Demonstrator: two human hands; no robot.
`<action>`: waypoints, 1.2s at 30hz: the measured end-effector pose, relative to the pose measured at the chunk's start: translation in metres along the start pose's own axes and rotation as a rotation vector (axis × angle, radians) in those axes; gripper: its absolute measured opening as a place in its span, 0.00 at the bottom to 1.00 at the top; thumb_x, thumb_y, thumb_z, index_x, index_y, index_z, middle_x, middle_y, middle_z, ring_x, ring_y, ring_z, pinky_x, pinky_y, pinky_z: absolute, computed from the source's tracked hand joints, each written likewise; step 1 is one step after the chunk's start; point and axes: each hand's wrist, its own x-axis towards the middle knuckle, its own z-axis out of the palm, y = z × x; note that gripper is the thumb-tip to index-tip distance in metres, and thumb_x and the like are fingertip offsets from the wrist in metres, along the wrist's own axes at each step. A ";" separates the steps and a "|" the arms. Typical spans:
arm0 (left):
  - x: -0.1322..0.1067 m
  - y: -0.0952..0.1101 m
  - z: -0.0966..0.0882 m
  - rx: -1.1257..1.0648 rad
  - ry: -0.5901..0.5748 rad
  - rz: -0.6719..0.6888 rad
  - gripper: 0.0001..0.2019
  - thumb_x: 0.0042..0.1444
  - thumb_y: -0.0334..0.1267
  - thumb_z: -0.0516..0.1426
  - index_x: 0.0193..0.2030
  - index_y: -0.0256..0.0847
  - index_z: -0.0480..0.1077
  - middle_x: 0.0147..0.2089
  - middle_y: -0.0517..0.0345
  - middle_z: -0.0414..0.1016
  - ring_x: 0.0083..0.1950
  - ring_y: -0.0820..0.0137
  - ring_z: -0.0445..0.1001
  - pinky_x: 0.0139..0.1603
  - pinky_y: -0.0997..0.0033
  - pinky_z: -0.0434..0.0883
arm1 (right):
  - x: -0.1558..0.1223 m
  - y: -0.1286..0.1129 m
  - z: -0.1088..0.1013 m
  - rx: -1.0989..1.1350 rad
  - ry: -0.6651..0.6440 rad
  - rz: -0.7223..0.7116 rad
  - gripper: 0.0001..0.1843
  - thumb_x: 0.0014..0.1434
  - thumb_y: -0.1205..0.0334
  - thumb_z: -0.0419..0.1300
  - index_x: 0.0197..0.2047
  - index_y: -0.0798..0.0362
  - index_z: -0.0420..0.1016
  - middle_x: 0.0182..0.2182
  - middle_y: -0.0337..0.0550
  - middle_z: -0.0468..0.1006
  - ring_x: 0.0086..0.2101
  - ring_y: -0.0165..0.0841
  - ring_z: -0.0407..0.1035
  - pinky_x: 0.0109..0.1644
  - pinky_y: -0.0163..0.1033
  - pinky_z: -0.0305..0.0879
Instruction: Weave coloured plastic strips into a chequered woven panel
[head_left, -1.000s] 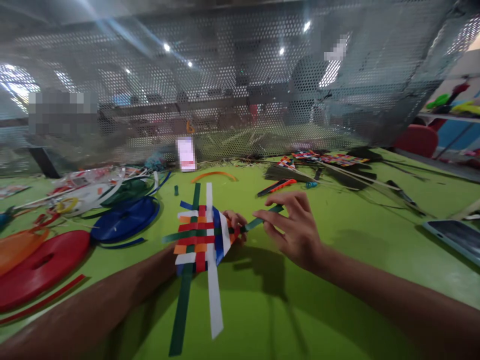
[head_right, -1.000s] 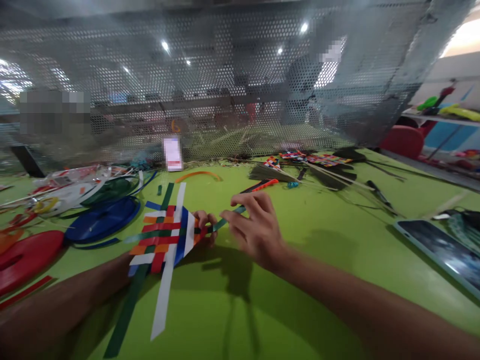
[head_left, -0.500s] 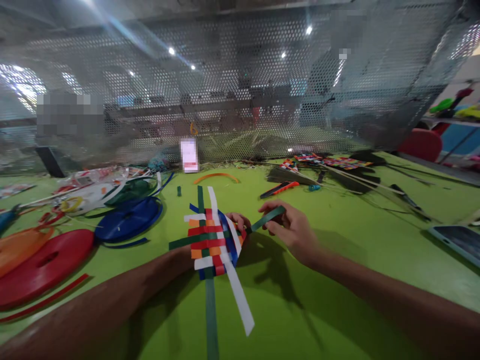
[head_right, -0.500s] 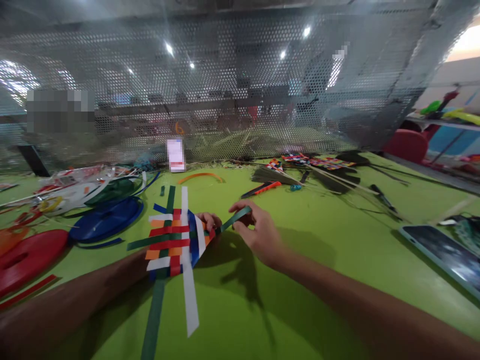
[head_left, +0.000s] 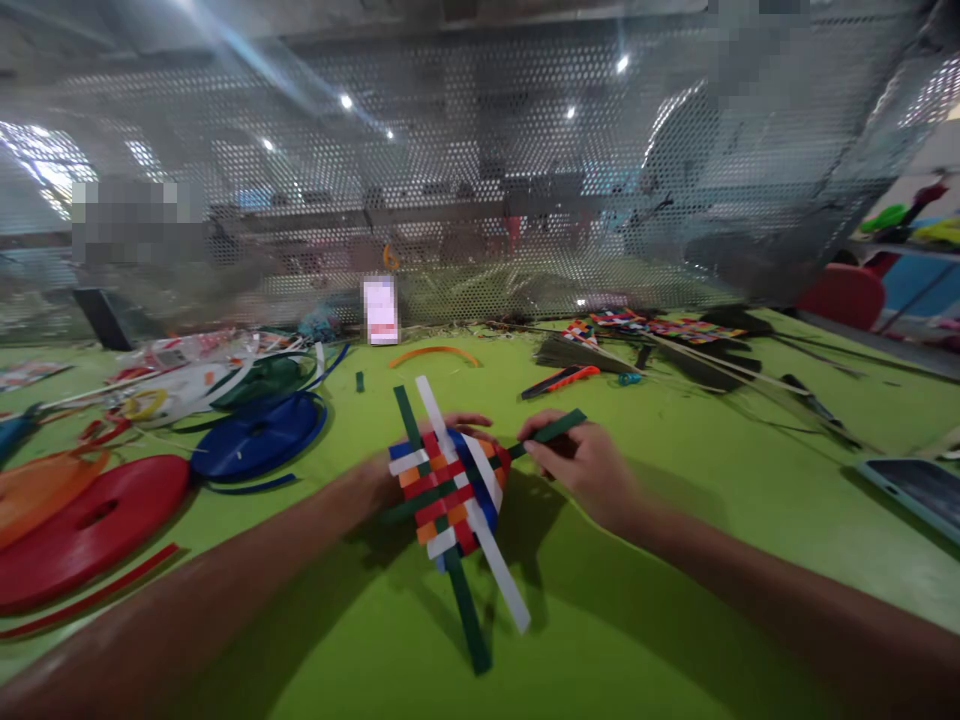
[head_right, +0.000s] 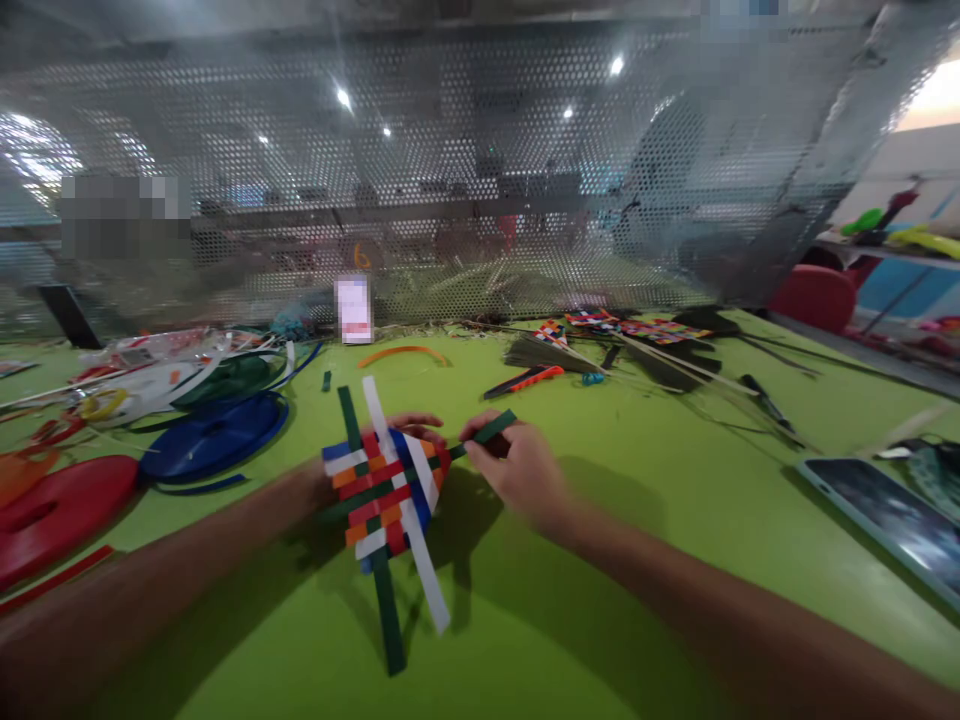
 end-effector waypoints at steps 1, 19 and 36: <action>0.002 0.002 -0.007 0.021 0.031 -0.011 0.09 0.64 0.39 0.57 0.46 0.37 0.73 0.42 0.49 0.79 0.43 0.62 0.80 0.43 0.59 0.79 | 0.001 0.001 -0.001 -0.015 0.009 0.025 0.07 0.56 0.60 0.58 0.35 0.53 0.75 0.22 0.37 0.70 0.26 0.32 0.67 0.30 0.37 0.64; -0.056 0.026 0.039 1.121 -0.094 0.552 0.11 0.63 0.38 0.59 0.51 0.40 0.72 0.55 0.48 0.74 0.56 0.55 0.71 0.55 0.50 0.72 | -0.006 0.004 -0.006 -0.163 -0.219 0.134 0.07 0.52 0.68 0.59 0.36 0.53 0.75 0.34 0.46 0.81 0.34 0.36 0.75 0.42 0.41 0.70; -0.053 0.019 0.027 1.047 -0.228 0.510 0.13 0.67 0.39 0.54 0.56 0.45 0.73 0.57 0.50 0.74 0.56 0.53 0.70 0.53 0.46 0.70 | 0.017 0.007 -0.028 0.239 -0.497 0.391 0.20 0.48 0.48 0.73 0.36 0.55 0.80 0.25 0.41 0.80 0.23 0.27 0.70 0.28 0.35 0.67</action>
